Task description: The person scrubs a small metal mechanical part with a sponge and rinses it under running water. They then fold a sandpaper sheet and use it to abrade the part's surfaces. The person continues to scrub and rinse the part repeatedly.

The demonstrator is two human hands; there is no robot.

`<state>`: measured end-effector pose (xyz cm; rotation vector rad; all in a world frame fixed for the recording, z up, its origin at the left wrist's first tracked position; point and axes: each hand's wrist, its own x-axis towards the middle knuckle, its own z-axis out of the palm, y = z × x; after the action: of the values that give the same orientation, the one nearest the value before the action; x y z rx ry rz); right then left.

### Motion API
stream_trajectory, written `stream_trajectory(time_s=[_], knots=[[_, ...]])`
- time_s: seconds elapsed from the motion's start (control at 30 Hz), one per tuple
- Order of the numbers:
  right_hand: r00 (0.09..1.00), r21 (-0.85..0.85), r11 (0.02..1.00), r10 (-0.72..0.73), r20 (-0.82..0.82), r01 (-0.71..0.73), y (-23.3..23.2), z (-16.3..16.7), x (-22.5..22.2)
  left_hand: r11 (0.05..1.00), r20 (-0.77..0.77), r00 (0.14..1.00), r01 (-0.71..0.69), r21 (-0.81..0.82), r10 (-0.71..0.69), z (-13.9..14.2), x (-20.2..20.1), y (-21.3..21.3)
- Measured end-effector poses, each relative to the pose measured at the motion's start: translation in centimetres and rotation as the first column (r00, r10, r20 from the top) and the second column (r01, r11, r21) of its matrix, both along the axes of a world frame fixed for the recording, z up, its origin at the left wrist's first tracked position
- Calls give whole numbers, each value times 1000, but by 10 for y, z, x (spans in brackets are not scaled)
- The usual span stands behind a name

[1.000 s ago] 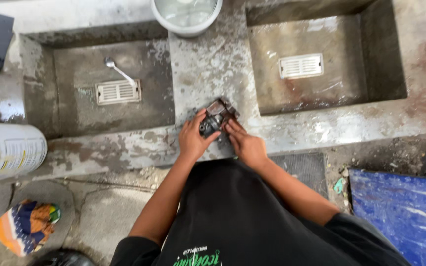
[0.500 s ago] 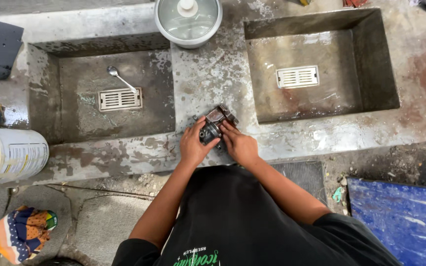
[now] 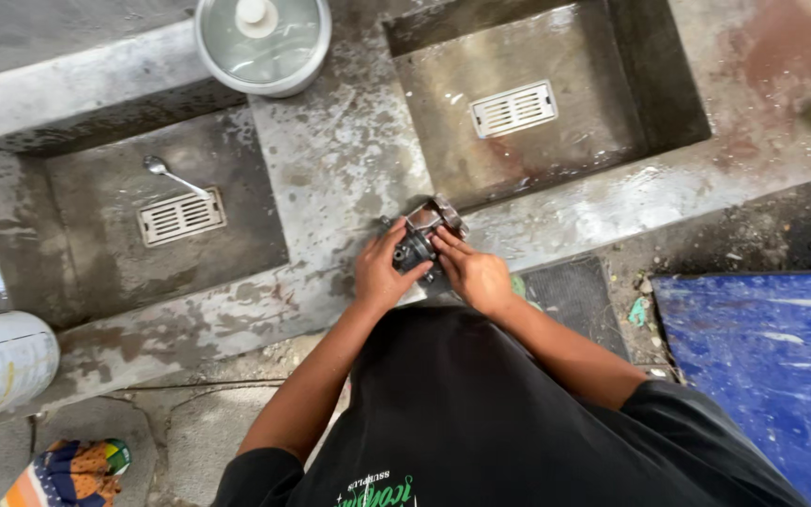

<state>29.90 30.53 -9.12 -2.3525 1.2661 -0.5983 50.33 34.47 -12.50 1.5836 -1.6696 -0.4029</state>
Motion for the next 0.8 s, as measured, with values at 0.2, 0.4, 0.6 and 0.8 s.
stream_trajectory(time_s=[0.2,0.4,0.6,0.8], knots=[[993,50,993,-102,-65,105,-28,10,-114,997,-30,997,72,11,-72,8,-117,-50],[988,-38,989,-142,-62,140,-87,11,-272,993,-23,993,112,-38,-113,9,-275,-120],[993,22,995,-99,-62,101,-160,14,-445,998,-45,998,47,42,-45,13,-445,-179],[998,1,999,-32,-63,32,-218,21,-537,999,-26,1000,1,41,1,31,-543,-226]])
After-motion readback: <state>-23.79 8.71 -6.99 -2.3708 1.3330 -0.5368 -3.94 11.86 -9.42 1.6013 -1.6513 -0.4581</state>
